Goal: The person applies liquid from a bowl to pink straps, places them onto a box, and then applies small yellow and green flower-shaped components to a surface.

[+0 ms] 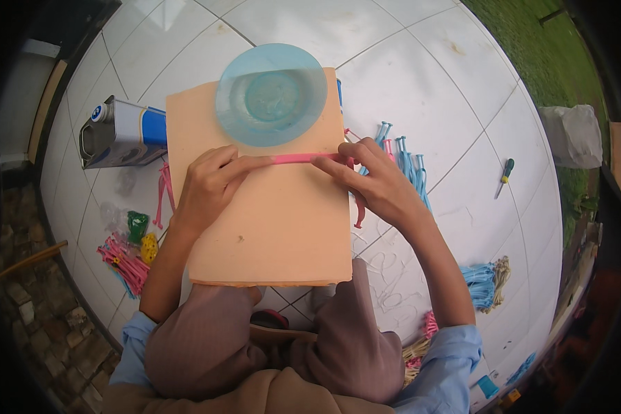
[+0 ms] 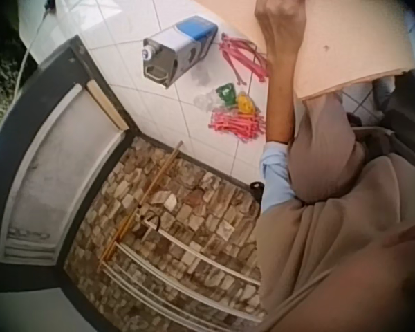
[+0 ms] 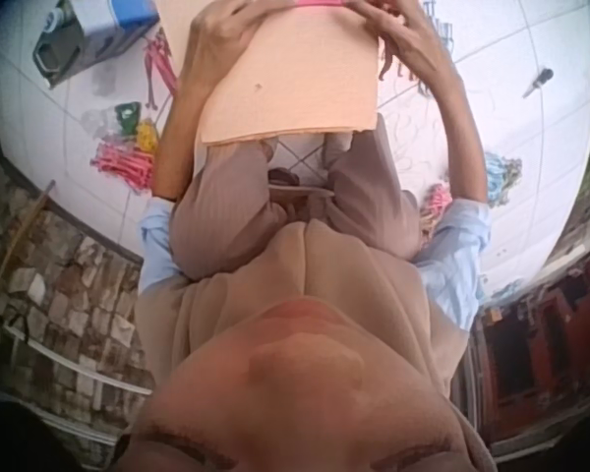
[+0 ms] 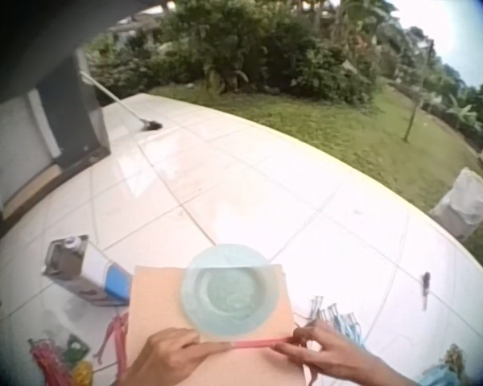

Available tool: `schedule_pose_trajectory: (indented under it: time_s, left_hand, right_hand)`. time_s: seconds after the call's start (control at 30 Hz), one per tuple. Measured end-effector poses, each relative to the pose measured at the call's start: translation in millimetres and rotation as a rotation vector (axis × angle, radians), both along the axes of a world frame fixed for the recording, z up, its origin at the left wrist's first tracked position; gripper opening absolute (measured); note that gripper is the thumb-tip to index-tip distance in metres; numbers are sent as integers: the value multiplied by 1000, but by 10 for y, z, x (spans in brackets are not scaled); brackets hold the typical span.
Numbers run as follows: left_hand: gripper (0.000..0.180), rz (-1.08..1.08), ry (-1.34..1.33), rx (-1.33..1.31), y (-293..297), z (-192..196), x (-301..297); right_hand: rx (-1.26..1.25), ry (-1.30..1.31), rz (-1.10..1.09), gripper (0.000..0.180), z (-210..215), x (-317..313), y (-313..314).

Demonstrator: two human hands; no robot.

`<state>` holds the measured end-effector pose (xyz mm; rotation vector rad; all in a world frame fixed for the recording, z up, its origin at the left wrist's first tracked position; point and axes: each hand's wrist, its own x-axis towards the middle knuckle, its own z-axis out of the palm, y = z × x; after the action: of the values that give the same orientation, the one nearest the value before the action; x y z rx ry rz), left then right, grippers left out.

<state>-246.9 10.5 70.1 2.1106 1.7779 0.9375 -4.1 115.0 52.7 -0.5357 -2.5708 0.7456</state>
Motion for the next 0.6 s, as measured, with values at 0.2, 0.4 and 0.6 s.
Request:
schedule_pose_trajectory:
  time_s: [0.2,0.4,0.6]
  left_hand:
    - [28,-4,2,8,8,-3,2]
    - [27,-1,-3,10,16,-2,4]
    - [27,9,-4,-1,5,-11,0]
  right_hand:
    - [199,-145,16,57,102,-43,-7]
    - [226,-156,6,59,77,-29,6]
    - [235,-122,22,55,17,-10,26]
